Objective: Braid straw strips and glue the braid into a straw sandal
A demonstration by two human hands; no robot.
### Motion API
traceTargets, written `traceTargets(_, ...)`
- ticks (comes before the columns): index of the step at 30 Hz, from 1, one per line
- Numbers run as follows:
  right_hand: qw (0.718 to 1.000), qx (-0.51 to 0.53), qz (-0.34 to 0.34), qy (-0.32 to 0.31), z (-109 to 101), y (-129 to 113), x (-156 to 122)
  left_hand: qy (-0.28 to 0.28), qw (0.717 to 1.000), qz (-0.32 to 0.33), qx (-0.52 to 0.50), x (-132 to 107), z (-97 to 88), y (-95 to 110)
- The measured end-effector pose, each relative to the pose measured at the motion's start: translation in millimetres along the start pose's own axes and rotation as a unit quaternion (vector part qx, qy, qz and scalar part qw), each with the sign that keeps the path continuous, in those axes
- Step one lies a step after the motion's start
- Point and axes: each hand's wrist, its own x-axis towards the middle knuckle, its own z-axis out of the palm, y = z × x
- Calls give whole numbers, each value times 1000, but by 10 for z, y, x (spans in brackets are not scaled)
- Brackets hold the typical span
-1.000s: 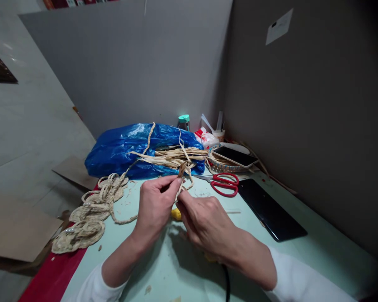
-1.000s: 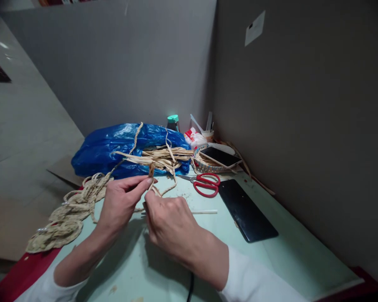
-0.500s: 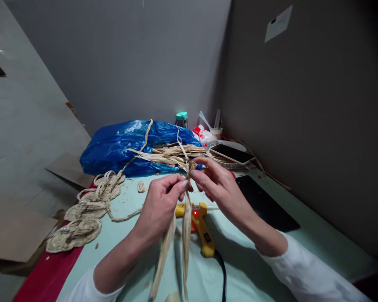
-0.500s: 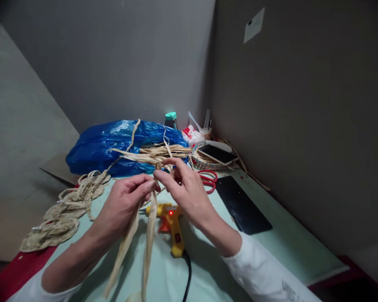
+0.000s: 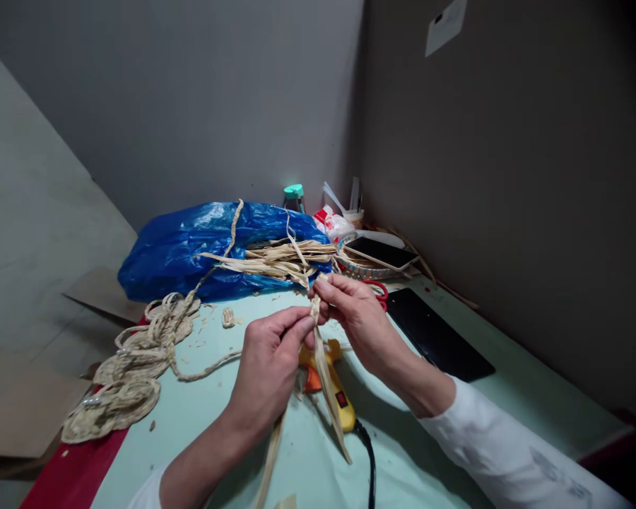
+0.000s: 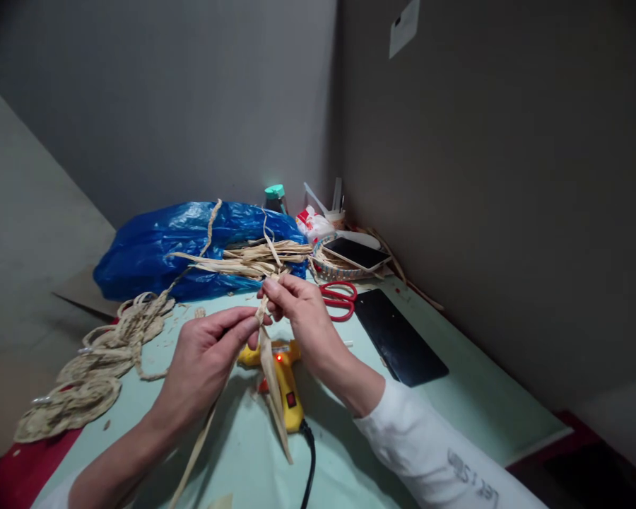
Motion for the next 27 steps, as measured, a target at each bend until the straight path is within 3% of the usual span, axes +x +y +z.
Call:
traceTargets(3,995,-71,6,-74,17,-67,-37,11,1000,5,-6,46,-67,3)
traceTargets(6,971,-190,29,-141,60,-103,-102,-3,1000,0,-25,103,-150,-9)
traceTargets(8,962,-239,24,-129,78,-100,-128,-25,999,2,-32,132,-197,-22)
traceTargets(13,967,-230,-7,-111,51,-38,-108,-43,999,5,-26,147,-263,-14)
traceTargets(17,960,-265,-28,-81,33,-9,-97,-33,991,34,127,126,-278,37)
traceTargets(21,955,-289,-66,-4,27,-20,-90,26,938,116,324,98,-276,13)
traceTargets(25,970,-236,-56,26,13,-35,-75,84,883,236,398,39,-216,-78)
traceTargets(27,978,-197,-52,33,22,-38,-79,111,838,292,447,4,-158,-110)
